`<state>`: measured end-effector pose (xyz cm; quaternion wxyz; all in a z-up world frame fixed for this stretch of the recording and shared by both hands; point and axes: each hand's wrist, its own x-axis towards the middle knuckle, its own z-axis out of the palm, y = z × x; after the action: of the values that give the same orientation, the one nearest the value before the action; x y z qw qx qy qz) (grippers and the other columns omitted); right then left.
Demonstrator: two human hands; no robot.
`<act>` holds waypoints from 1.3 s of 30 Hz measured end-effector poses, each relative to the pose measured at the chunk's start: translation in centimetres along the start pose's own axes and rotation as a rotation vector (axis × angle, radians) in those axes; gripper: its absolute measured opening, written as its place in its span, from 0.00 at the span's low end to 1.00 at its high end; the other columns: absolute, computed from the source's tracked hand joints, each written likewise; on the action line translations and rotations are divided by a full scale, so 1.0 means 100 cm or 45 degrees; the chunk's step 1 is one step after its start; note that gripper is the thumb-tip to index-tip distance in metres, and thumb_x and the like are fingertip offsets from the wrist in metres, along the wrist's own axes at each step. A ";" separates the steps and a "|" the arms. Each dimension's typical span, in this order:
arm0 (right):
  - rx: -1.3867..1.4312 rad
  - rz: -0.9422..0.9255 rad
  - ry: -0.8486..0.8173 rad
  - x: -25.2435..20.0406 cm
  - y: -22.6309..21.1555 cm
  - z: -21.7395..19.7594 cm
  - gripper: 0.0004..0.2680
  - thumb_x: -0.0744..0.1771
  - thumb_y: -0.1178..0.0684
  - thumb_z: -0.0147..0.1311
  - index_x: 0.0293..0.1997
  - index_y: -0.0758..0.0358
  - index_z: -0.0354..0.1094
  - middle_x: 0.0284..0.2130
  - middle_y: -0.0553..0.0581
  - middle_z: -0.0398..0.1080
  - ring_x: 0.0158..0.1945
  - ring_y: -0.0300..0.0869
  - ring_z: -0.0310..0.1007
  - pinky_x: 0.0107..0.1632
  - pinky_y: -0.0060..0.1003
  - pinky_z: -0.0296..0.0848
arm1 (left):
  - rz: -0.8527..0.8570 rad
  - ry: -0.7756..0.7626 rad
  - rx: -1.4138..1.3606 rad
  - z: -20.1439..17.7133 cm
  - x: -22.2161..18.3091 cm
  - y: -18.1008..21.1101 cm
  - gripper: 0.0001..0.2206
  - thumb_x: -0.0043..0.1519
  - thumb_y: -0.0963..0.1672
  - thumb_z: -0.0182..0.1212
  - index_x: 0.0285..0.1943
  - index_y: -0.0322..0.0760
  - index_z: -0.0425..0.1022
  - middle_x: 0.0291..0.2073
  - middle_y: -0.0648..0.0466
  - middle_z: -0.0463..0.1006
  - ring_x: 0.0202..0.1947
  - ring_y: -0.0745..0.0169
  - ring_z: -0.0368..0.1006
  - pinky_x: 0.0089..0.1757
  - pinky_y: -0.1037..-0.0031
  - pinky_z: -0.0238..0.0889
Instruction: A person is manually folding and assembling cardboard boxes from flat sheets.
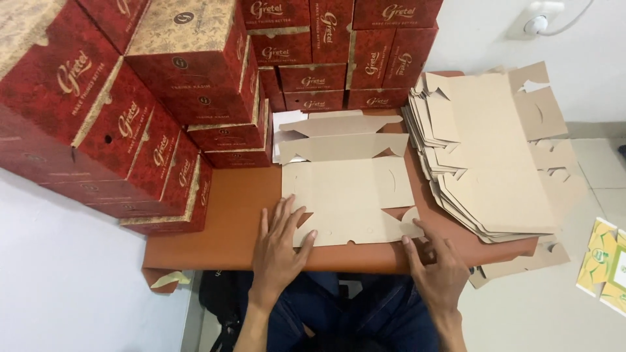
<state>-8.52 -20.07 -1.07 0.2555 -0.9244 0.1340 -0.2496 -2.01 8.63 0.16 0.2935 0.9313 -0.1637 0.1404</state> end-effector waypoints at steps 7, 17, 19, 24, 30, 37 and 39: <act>0.254 -0.181 -0.074 0.001 -0.008 0.019 0.24 0.66 0.53 0.65 0.69 0.68 0.63 0.51 0.65 0.81 0.31 0.45 0.84 0.25 0.36 0.83 | -0.028 -0.064 0.026 0.003 0.002 0.005 0.22 0.64 0.50 0.61 0.66 0.39 0.77 0.73 0.53 0.72 0.78 0.48 0.56 0.72 0.47 0.39; 0.302 -0.210 -0.370 0.014 -0.051 0.011 0.10 0.65 0.53 0.65 0.49 0.59 0.83 0.51 0.56 0.82 0.59 0.48 0.81 0.61 0.40 0.79 | -0.057 -0.070 0.016 0.007 0.000 0.001 0.22 0.64 0.51 0.60 0.65 0.40 0.78 0.73 0.52 0.72 0.78 0.49 0.56 0.73 0.48 0.38; 0.274 -0.134 -0.425 0.017 -0.047 0.015 0.11 0.64 0.52 0.66 0.50 0.58 0.83 0.53 0.59 0.80 0.61 0.51 0.80 0.60 0.41 0.80 | -0.065 -0.088 0.003 0.007 0.000 0.001 0.22 0.64 0.51 0.60 0.65 0.40 0.78 0.73 0.51 0.71 0.78 0.49 0.55 0.73 0.47 0.37; 0.327 -0.081 -0.489 0.022 -0.044 0.015 0.10 0.62 0.50 0.70 0.44 0.57 0.85 0.46 0.47 0.85 0.58 0.41 0.83 0.64 0.36 0.76 | -0.112 0.168 0.210 0.024 -0.006 -0.012 0.25 0.66 0.56 0.56 0.69 0.45 0.73 0.78 0.44 0.63 0.77 0.44 0.59 0.73 0.41 0.39; 0.374 -0.076 -0.525 0.021 -0.046 0.011 0.10 0.62 0.50 0.69 0.44 0.56 0.85 0.46 0.46 0.86 0.62 0.42 0.80 0.71 0.39 0.70 | -0.372 0.332 0.028 0.019 -0.038 0.008 0.27 0.67 0.52 0.59 0.68 0.27 0.67 0.62 0.40 0.80 0.71 0.44 0.68 0.73 0.44 0.42; 0.372 -0.131 -0.461 0.020 -0.044 0.013 0.10 0.61 0.51 0.71 0.43 0.56 0.86 0.44 0.48 0.86 0.59 0.43 0.82 0.69 0.40 0.73 | -0.268 0.160 -0.566 0.022 -0.042 0.033 0.35 0.65 0.44 0.61 0.80 0.30 0.49 0.70 0.29 0.71 0.62 0.33 0.78 0.55 0.49 0.78; 0.349 -0.116 -0.477 0.020 -0.042 0.014 0.10 0.61 0.49 0.70 0.43 0.55 0.86 0.45 0.46 0.86 0.60 0.42 0.81 0.69 0.39 0.72 | -0.168 0.078 -0.629 0.017 -0.036 0.045 0.34 0.66 0.45 0.59 0.80 0.27 0.50 0.73 0.28 0.66 0.71 0.32 0.68 0.61 0.49 0.71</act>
<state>-5.62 -16.72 0.97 0.3875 -0.9163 0.0072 -0.1008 -6.78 4.94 -0.23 0.5255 0.8353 -0.1228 0.1049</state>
